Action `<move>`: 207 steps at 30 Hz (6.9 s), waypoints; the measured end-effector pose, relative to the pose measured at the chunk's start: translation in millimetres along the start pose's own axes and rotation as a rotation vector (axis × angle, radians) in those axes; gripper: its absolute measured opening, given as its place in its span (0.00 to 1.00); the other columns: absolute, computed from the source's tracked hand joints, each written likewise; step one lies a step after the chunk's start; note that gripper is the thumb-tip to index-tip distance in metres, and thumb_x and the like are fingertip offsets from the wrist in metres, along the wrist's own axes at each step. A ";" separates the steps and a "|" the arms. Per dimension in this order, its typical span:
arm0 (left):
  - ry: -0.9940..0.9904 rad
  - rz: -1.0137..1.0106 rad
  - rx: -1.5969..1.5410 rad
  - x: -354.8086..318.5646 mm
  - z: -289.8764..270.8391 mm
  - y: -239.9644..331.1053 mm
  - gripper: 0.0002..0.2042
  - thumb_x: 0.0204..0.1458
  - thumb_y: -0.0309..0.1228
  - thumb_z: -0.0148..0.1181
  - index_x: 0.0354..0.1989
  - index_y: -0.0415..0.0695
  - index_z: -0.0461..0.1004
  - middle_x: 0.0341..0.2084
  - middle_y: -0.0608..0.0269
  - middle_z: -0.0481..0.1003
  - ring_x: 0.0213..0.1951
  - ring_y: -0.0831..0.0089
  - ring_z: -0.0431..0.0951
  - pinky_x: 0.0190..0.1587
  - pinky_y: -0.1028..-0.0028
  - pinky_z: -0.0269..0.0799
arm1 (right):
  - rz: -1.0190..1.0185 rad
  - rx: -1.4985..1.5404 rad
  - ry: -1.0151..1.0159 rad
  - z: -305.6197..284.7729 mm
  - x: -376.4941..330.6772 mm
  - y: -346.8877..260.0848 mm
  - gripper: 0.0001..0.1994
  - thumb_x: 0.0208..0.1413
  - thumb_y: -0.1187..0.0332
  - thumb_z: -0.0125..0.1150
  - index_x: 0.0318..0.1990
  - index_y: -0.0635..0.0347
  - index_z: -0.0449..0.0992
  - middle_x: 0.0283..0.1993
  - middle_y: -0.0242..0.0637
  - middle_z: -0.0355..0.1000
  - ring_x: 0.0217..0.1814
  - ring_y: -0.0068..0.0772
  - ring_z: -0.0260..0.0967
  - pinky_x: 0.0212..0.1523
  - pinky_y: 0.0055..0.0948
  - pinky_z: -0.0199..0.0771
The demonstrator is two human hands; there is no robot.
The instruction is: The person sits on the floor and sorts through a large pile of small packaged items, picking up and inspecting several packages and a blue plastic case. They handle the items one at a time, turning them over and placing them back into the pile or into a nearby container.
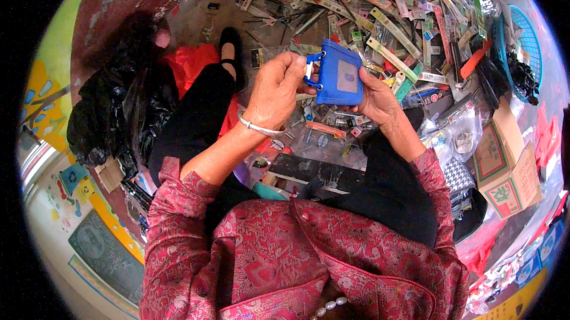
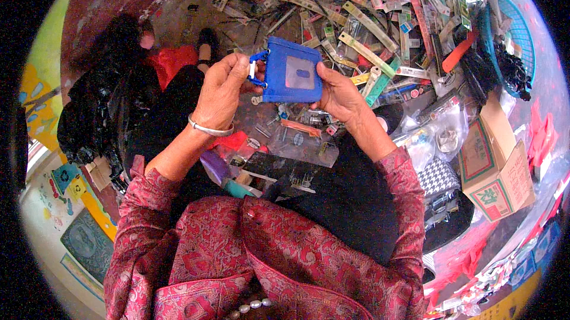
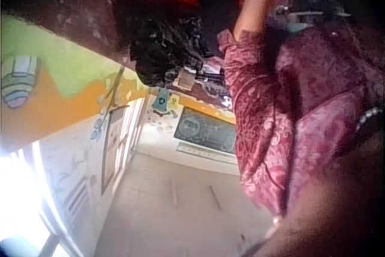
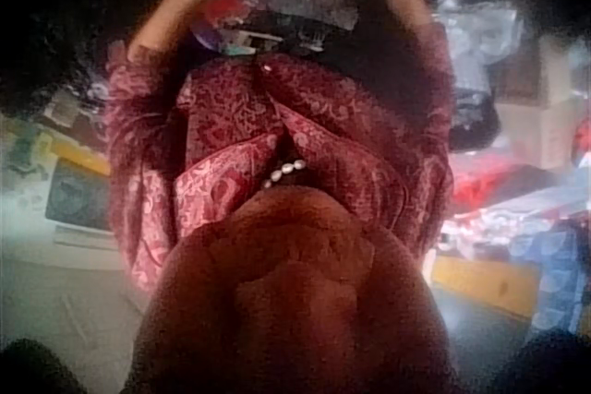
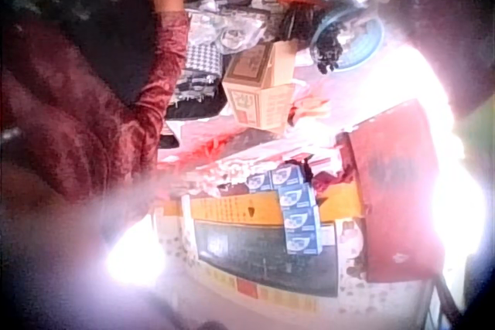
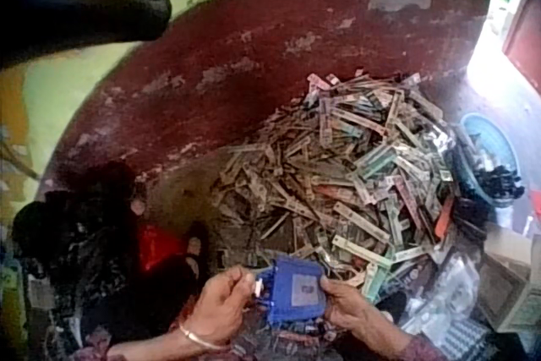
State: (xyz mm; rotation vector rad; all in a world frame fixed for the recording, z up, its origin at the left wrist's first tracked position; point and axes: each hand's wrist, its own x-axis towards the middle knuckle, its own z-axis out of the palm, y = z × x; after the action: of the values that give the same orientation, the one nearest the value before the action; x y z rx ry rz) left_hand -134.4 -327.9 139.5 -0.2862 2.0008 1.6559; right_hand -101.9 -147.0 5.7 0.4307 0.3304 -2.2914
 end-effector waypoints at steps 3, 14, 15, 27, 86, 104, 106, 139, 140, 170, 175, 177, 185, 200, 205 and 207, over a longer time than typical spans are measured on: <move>-0.016 -0.007 -0.037 -2.1 1.2 0.8 0.15 0.56 0.38 0.41 0.34 0.37 0.68 0.30 0.62 0.71 0.33 0.77 0.71 0.33 0.77 0.69 | -0.010 0.012 -0.005 -4.1 0.0 0.5 0.22 0.54 0.54 0.46 0.51 0.59 0.60 0.41 0.39 0.69 0.33 0.33 0.72 0.20 0.26 0.71; 0.046 0.375 0.269 11.5 -12.8 -8.7 0.08 0.39 0.26 0.59 0.28 0.37 0.70 0.33 0.58 0.70 0.39 0.72 0.70 0.42 0.75 0.65 | -0.629 -0.811 0.127 18.3 -35.0 -41.5 0.14 0.43 0.79 0.48 0.41 0.64 0.71 0.44 0.38 0.69 0.47 0.31 0.65 0.51 0.27 0.60; 0.100 0.346 0.388 9.1 -11.8 -1.5 0.09 0.36 0.22 0.58 0.28 0.36 0.70 0.34 0.58 0.70 0.40 0.72 0.70 0.46 0.74 0.63 | -0.733 -0.951 0.079 23.9 -37.3 -45.9 0.15 0.40 0.81 0.48 0.39 0.64 0.72 0.44 0.39 0.69 0.48 0.31 0.65 0.51 0.27 0.60; 0.105 0.059 -0.181 6.9 -4.0 10.3 0.12 0.50 0.25 0.48 0.44 0.41 0.64 0.37 0.62 0.70 0.36 0.75 0.72 0.40 0.77 0.69 | -1.370 -1.776 0.230 64.0 -46.1 -31.5 0.19 0.29 0.81 0.53 0.35 0.55 0.76 0.40 0.41 0.69 0.40 0.40 0.68 0.41 0.32 0.68; -0.264 -0.075 -0.144 5.2 -2.0 2.8 0.29 0.42 0.24 0.59 0.54 0.40 0.54 0.46 0.62 0.66 0.44 0.76 0.68 0.46 0.73 0.67 | -0.208 -0.794 0.145 52.5 -36.9 -26.0 0.10 0.42 0.65 0.63 0.23 0.58 0.68 0.21 0.27 0.67 0.20 0.15 0.62 0.20 0.15 0.62; -0.160 0.121 0.160 4.6 0.0 -13.0 0.11 0.44 0.21 0.55 0.39 0.35 0.69 0.30 0.63 0.74 0.33 0.81 0.71 0.38 0.79 0.68 | -0.778 -1.299 0.336 82.8 -34.2 -24.2 0.09 0.39 0.71 0.62 0.28 0.64 0.71 0.24 0.32 0.66 0.22 0.19 0.63 0.21 0.20 0.62; -0.146 0.133 0.216 4.2 3.3 -13.6 0.11 0.44 0.21 0.55 0.38 0.36 0.70 0.30 0.63 0.74 0.33 0.81 0.71 0.37 0.79 0.68 | -0.779 -1.382 0.336 87.1 -29.9 -20.0 0.09 0.38 0.72 0.63 0.28 0.64 0.71 0.25 0.35 0.66 0.21 0.23 0.63 0.22 0.22 0.63; -0.071 -0.688 -0.256 16.3 -14.7 -23.0 0.02 0.47 0.25 0.44 0.26 0.43 0.64 0.14 0.66 0.64 0.10 0.82 0.56 0.08 0.84 0.41 | -0.650 -1.634 -0.099 74.4 -34.4 -13.5 0.14 0.52 0.68 0.46 0.44 0.64 0.67 0.36 0.50 0.69 0.37 0.48 0.68 0.37 0.34 0.67; -0.057 -0.688 -0.206 14.2 -11.1 -18.2 0.04 0.48 0.28 0.43 0.26 0.44 0.65 0.13 0.67 0.64 0.10 0.82 0.57 0.08 0.85 0.42 | -0.609 -1.656 -0.069 76.4 -35.1 -13.8 0.13 0.52 0.70 0.45 0.45 0.63 0.68 0.37 0.50 0.69 0.36 0.47 0.68 0.36 0.32 0.67; -0.238 0.412 0.827 -1.0 2.5 -8.3 0.20 0.35 0.21 0.53 0.43 0.41 0.68 0.35 0.47 0.71 0.37 0.53 0.73 0.38 0.67 0.69 | -0.786 -1.401 -0.033 61.2 -26.6 -14.9 0.09 0.50 0.70 0.49 0.36 0.64 0.69 0.29 0.44 0.68 0.32 0.41 0.68 0.34 0.30 0.67; 0.105 0.566 1.136 -0.9 1.3 -13.7 0.09 0.37 0.24 0.53 0.30 0.42 0.70 0.23 0.54 0.71 0.28 0.55 0.72 0.28 0.63 0.68 | -0.831 -1.276 0.190 72.0 -27.8 -17.6 0.10 0.46 0.67 0.56 0.34 0.65 0.71 0.31 0.39 0.68 0.33 0.33 0.68 0.34 0.27 0.67; 0.123 0.561 1.184 -3.5 6.0 -12.0 0.11 0.37 0.23 0.53 0.33 0.43 0.70 0.25 0.54 0.72 0.30 0.56 0.72 0.29 0.63 0.68 | -0.759 -1.288 0.179 72.2 -29.1 -16.0 0.10 0.45 0.67 0.58 0.33 0.63 0.72 0.31 0.38 0.67 0.31 0.29 0.67 0.32 0.25 0.67; 0.148 0.646 1.273 -5.8 9.1 -12.5 0.12 0.36 0.24 0.57 0.33 0.45 0.70 0.24 0.58 0.72 0.28 0.59 0.73 0.28 0.66 0.69 | -0.886 -1.457 0.264 84.2 -27.7 -14.6 0.11 0.42 0.65 0.61 0.31 0.60 0.72 0.28 0.38 0.66 0.26 0.32 0.67 0.27 0.26 0.67; 0.171 1.095 1.296 -2.6 -0.4 6.2 0.05 0.27 0.23 0.51 0.17 0.42 0.65 0.22 0.63 0.71 0.23 0.67 0.70 0.22 0.72 0.65 | -0.605 -1.236 0.255 73.5 -27.4 -12.4 0.15 0.37 0.71 0.61 0.37 0.64 0.72 0.30 0.36 0.69 0.28 0.24 0.66 0.31 0.22 0.66; 0.273 1.349 1.313 -8.0 1.6 17.5 0.05 0.26 0.28 0.52 0.15 0.44 0.66 0.22 0.68 0.69 0.23 0.73 0.66 0.29 0.73 0.60 | -0.459 -0.886 0.184 74.9 -31.6 -13.2 0.17 0.38 0.72 0.64 0.39 0.64 0.72 0.31 0.31 0.70 0.31 0.16 0.64 0.32 0.16 0.65; 0.290 1.355 1.309 -11.7 1.4 21.2 0.06 0.25 0.29 0.53 0.16 0.45 0.68 0.23 0.70 0.69 0.23 0.76 0.65 0.33 0.72 0.58 | -0.543 -1.010 0.194 80.0 -35.6 -13.3 0.16 0.37 0.73 0.64 0.38 0.63 0.72 0.28 0.28 0.67 0.28 0.14 0.63 0.28 0.15 0.63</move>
State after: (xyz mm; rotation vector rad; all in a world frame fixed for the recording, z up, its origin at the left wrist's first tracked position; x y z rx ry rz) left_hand -134.3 -323.6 163.3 1.6293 3.2164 0.2925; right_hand -104.9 -144.1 94.1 0.0216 1.7596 -2.2079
